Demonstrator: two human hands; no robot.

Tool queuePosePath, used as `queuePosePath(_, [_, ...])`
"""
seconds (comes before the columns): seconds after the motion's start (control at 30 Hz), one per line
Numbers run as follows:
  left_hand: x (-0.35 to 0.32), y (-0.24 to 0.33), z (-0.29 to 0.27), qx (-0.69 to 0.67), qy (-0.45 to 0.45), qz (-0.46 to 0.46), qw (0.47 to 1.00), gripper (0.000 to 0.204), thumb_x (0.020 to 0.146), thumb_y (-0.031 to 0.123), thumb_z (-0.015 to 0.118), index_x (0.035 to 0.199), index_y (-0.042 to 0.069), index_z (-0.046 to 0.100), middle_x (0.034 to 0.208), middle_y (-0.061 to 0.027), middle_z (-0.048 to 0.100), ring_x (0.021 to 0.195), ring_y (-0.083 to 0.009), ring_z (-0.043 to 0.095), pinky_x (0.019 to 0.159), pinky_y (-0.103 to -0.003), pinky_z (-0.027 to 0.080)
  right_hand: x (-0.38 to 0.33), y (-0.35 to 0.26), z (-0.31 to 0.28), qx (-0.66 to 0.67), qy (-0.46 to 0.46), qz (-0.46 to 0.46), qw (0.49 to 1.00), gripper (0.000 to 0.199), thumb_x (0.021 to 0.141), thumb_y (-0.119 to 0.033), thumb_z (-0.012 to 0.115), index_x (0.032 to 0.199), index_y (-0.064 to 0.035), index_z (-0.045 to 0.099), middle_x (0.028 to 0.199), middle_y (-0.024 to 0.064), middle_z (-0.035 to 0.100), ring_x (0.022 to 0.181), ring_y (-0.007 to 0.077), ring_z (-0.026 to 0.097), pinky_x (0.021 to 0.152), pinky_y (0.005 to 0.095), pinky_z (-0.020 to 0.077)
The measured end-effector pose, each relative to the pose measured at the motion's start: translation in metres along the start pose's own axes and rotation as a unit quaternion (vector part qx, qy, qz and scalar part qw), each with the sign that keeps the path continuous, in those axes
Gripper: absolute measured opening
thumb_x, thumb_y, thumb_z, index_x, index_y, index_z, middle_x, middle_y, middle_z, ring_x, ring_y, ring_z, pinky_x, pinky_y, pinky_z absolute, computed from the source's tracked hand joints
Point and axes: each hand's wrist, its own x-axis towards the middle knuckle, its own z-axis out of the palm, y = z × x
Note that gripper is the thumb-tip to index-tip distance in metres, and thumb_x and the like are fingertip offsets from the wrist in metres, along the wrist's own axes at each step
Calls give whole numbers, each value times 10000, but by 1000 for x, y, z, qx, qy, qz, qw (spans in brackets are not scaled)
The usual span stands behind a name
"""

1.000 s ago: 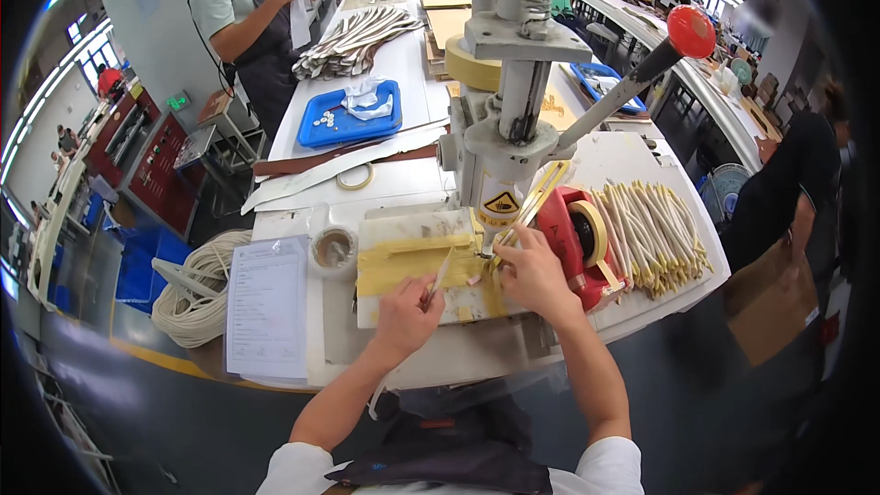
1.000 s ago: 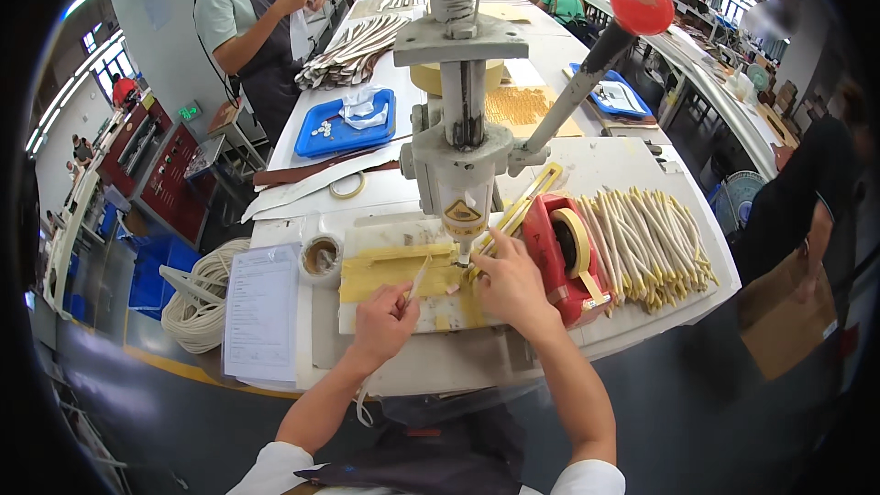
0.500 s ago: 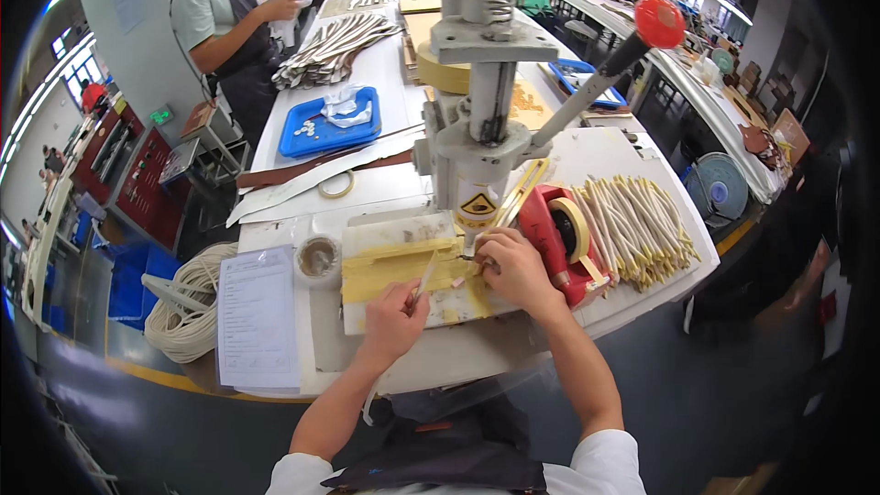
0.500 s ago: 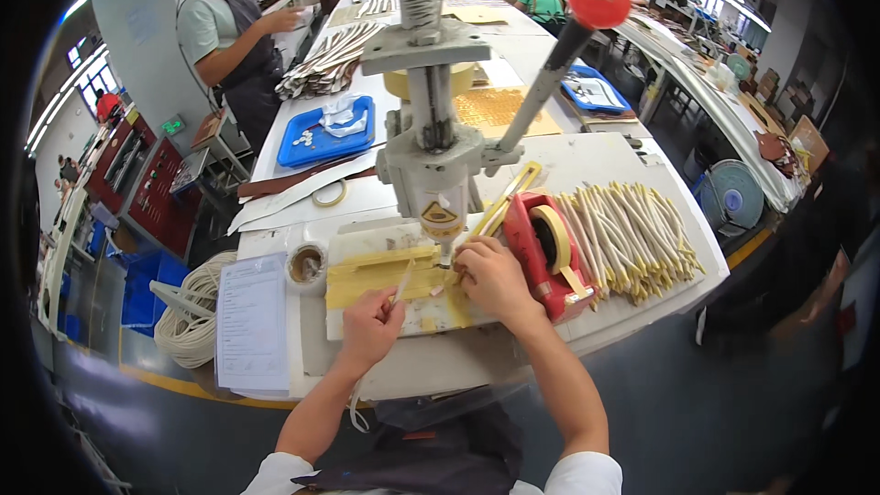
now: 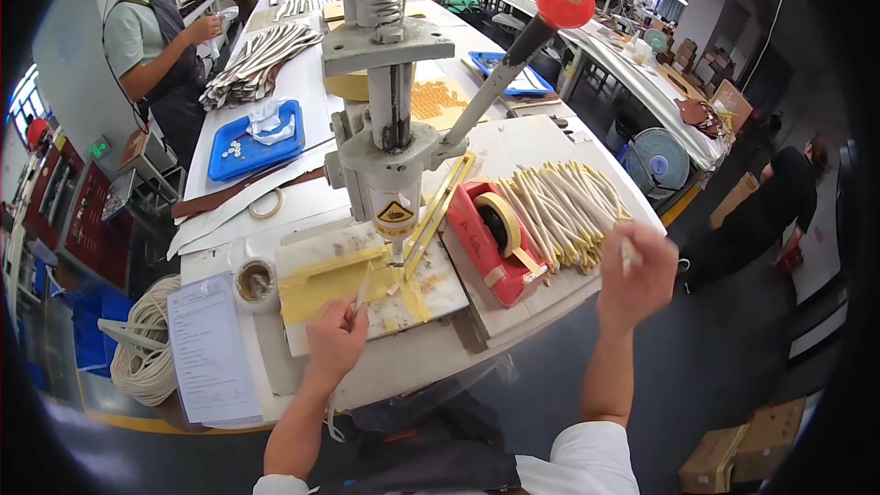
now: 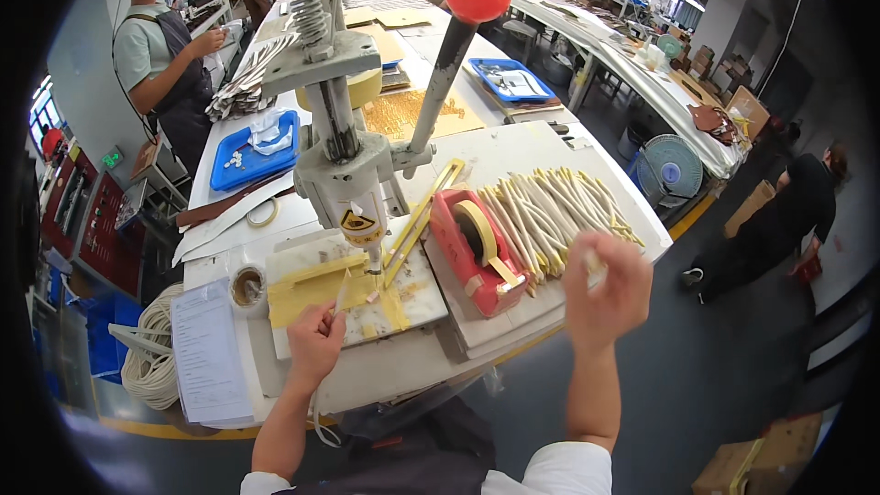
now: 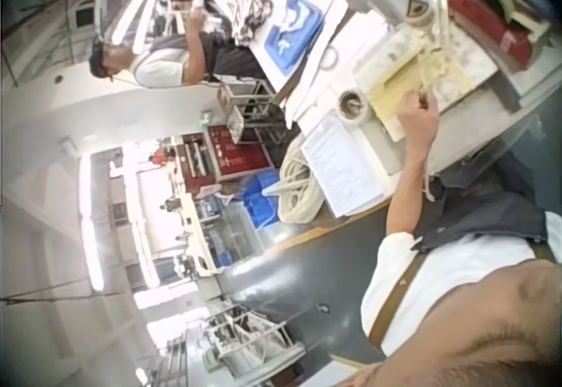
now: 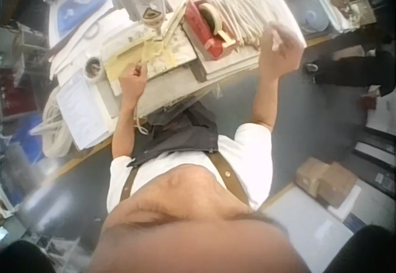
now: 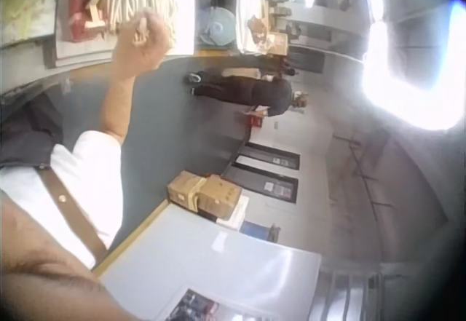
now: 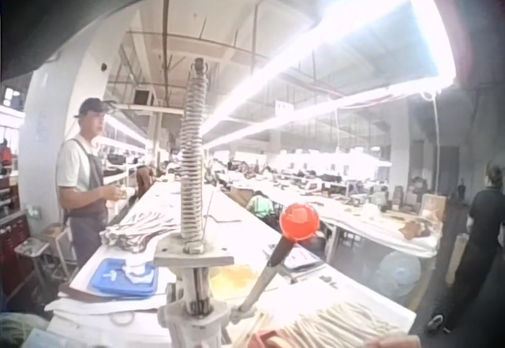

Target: The person repeatedly picks up white cables and yellow plastic tips, inserts the tips into the cable ends, and uses a red-handled press machine to secure them. The finished cables are placed in a pile on the table. The process is repeated for multiple units throughout the clip.

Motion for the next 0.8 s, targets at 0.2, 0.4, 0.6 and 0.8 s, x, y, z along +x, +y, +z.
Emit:
queuePosePath(0.2, [4, 6, -1, -27, 9, 19, 999, 231, 847, 72, 759, 1071, 16, 737, 717, -84, 624, 561, -184, 593, 533, -307, 486, 5, 105, -26, -210, -142, 49, 966, 147, 802, 49, 747, 930, 2, 690, 1001, 136, 672, 873, 244, 697, 805, 316, 574])
queuePosePath(0.4, [-2, -10, 0, -135, 1, -31, 990, 226, 893, 101, 763, 1087, -11, 734, 796, -87, 688, 597, -130, 613, 553, -289, 487, -12, 88, -28, -345, -222, -41, 911, 162, 793, -1, 721, 955, -11, 712, 1033, 138, 685, 949, 353, 664, 882, 446, 523])
queuePosePath(0.6, [-24, 13, -22, -232, -156, -109, 954, 224, 943, 107, 744, 1131, -15, 737, 812, -61, 688, 588, -99, 605, 554, -267, 480, -28, -47, 33, -8, -440, 58, 896, 313, 726, 11, 787, 1025, -35, 703, 1110, 133, 685, 956, 302, 664, 804, 375, 549])
queuePosePath(0.8, [-70, 41, -44, -201, -254, -131, 937, 211, 957, 133, 724, 1130, 15, 751, 829, -80, 682, 601, -128, 639, 555, -274, 494, -100, -34, 57, 130, -612, -147, 766, 319, 710, -85, 830, 1003, -72, 706, 1039, 62, 689, 888, 237, 668, 739, 374, 537])
